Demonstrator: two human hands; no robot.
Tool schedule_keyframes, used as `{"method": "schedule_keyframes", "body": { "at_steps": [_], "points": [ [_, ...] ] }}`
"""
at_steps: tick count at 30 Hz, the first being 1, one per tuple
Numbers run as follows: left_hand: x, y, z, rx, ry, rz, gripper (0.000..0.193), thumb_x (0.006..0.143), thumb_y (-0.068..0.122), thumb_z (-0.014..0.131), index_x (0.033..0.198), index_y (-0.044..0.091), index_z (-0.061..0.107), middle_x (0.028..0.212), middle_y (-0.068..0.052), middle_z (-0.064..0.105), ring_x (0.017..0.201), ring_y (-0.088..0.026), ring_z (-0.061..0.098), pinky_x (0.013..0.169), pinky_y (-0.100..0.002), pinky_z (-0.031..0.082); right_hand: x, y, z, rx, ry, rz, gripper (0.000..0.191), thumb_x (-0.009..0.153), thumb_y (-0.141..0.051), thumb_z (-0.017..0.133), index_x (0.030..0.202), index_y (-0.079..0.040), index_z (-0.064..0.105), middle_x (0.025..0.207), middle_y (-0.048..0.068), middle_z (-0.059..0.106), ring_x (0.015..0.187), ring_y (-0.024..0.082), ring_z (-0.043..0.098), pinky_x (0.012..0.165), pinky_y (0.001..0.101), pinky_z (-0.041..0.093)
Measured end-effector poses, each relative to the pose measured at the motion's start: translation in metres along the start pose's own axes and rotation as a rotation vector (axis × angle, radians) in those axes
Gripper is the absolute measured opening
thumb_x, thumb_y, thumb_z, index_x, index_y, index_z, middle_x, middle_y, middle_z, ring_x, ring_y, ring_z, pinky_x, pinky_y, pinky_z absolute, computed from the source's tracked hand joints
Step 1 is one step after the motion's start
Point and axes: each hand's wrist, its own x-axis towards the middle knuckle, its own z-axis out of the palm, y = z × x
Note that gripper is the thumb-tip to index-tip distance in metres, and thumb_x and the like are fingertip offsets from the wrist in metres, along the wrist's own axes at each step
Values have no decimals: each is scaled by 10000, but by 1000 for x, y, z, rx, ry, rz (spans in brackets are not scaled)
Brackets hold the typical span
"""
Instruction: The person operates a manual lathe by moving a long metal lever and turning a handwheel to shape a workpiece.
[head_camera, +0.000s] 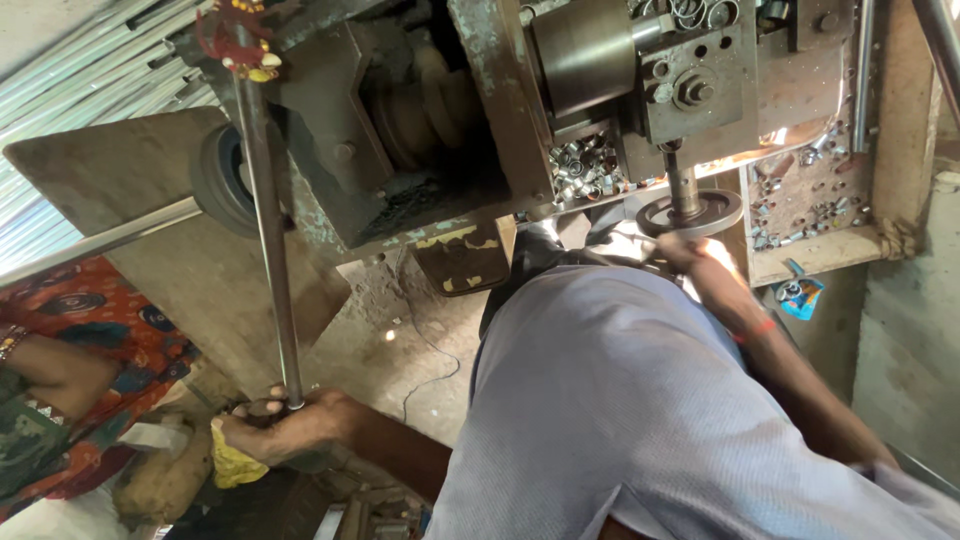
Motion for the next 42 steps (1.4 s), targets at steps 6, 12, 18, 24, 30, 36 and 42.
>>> {"method": "schedule_keyframes", "body": {
  "at_steps": [6, 12, 18, 24, 30, 36, 42],
  "points": [
    [-2, -1, 0, 23, -7, 39, 327, 942, 357, 595, 840, 53, 662, 746, 37, 494, 580, -45, 430, 445, -195, 332, 10, -6, -19, 511, 527, 107, 774, 1024, -779, 460, 822, -44, 592, 661, 12, 533, 552, 99, 506, 522, 290, 439],
    [-1, -2, 0, -113, -29, 10, 283, 951, 323, 627, 910, 48, 676, 772, 43, 494, 601, -43, 428, 473, -198, 330, 31, -10, -15, 445, 648, 251, 807, 992, -822, 451, 717, -64, 456, 602, 39, 487, 486, 132, 483, 455, 316, 370],
    [-2, -1, -2, -106, -14, -24, 289, 941, 335, 642, 904, 50, 671, 750, 42, 498, 566, -41, 409, 467, -190, 339, 28, -18, -23, 538, 623, 190, 749, 948, -823, 504, 792, -99, 614, 662, 3, 612, 548, 106, 618, 470, 283, 447],
    [0, -2, -1, -101, 31, -25, 334, 905, 327, 651, 1008, 23, 743, 869, -8, 608, 704, -51, 571, 500, -195, 426, 4, -13, -11, 121, 409, 170, 860, 1046, -767, 524, 804, 53, 621, 673, 125, 544, 582, 199, 508, 562, 350, 431],
    [6, -14, -10, -78, -7, -22, 348, 912, 351, 632, 1006, 27, 718, 910, -26, 640, 719, -67, 561, 517, -191, 383, 25, -15, 19, -204, -64, -118, 517, 1038, -532, 534, 1186, -56, 672, 1051, 124, 681, 939, 236, 627, 806, 379, 489],
    [18, -30, -25, 143, -175, 223, 371, 1016, 373, 547, 1106, 56, 718, 1000, 2, 627, 803, -56, 550, 647, -187, 435, 9, -32, -36, 31, -34, -59, 382, 1031, -316, 520, 1187, -42, 736, 1169, 199, 727, 1087, 318, 665, 950, 441, 505],
    [-2, -17, -21, -47, -174, 131, 324, 1031, 302, 588, 1093, -7, 666, 946, -48, 531, 750, -115, 477, 682, -227, 395, 24, -39, -14, -671, -371, 109, 440, 978, -303, 597, 1329, -38, 606, 1291, 211, 618, 1197, 332, 581, 1002, 438, 483]
  ]
}}
